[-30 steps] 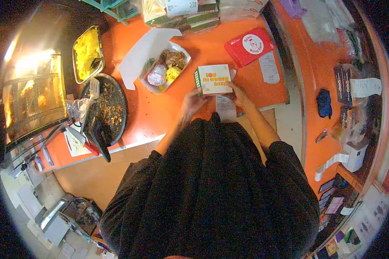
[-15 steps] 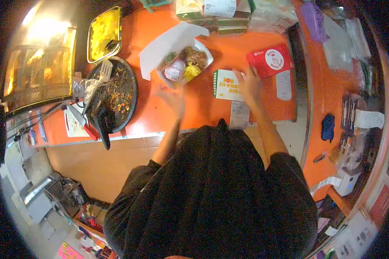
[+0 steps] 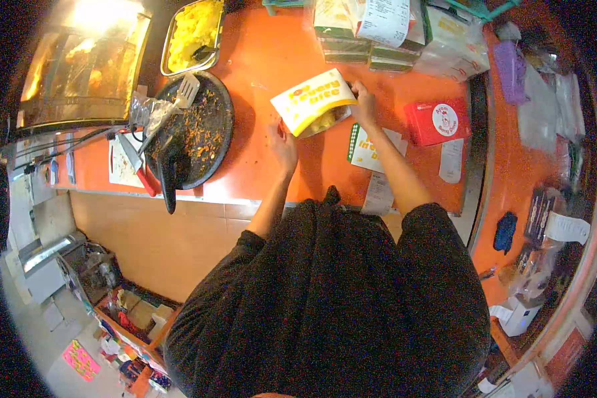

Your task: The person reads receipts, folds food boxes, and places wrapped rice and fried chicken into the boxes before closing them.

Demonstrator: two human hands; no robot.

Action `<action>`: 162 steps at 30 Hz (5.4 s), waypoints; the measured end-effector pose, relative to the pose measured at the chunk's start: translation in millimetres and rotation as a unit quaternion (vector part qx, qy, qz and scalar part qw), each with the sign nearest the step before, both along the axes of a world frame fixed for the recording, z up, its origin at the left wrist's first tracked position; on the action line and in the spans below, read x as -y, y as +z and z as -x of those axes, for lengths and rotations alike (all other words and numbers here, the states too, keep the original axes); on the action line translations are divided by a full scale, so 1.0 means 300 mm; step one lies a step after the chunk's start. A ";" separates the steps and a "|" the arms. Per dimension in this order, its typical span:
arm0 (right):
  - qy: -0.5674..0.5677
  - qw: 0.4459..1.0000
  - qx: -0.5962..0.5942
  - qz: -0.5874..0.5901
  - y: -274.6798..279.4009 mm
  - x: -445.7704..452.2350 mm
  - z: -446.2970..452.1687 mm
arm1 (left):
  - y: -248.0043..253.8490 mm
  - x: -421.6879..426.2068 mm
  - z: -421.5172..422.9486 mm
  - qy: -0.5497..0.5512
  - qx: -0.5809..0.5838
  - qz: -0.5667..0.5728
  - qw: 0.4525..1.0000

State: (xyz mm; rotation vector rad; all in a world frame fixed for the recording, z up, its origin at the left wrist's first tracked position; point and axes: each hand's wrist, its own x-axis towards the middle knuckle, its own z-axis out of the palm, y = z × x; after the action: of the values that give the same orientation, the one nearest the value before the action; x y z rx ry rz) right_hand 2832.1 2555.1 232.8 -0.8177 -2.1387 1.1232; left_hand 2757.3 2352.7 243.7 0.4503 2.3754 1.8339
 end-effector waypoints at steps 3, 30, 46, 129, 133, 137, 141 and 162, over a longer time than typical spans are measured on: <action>-0.018 0.998 0.053 0.006 0.033 0.010 0.037 | 0.089 -0.034 0.029 0.029 0.023 0.057 0.998; 0.425 0.884 0.172 0.088 0.173 -0.175 -0.033 | 0.092 0.002 0.160 -0.289 -0.108 0.277 0.910; 0.414 0.800 0.363 -0.237 0.250 -0.107 0.079 | 0.248 -0.056 0.245 -0.447 -0.285 0.370 0.764; 0.393 0.882 0.218 -0.145 0.232 -0.144 0.046 | 0.162 -0.017 0.180 -0.365 -0.275 0.352 0.817; 0.396 0.878 0.216 -0.162 0.215 -0.155 0.058 | 0.169 -0.017 0.212 -0.399 -0.249 0.353 0.809; 0.396 0.874 0.206 -0.194 0.186 -0.148 0.036 | 0.129 0.014 0.125 -0.384 -0.259 0.367 0.806; 0.369 0.902 0.200 -0.104 0.108 -0.160 -0.008 | 0.161 0.017 0.072 -0.330 -0.368 0.424 0.759; -0.256 0.950 0.101 0.147 0.486 -1.302 -1.057 | 0.090 -0.196 0.000 -0.360 -0.406 0.288 0.789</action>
State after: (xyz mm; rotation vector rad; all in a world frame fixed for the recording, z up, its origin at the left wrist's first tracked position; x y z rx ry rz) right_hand 3149.2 2945.6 378.6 -1.5778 -1.7644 1.1195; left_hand 2757.4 2411.4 270.7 1.9918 2.4082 0.5457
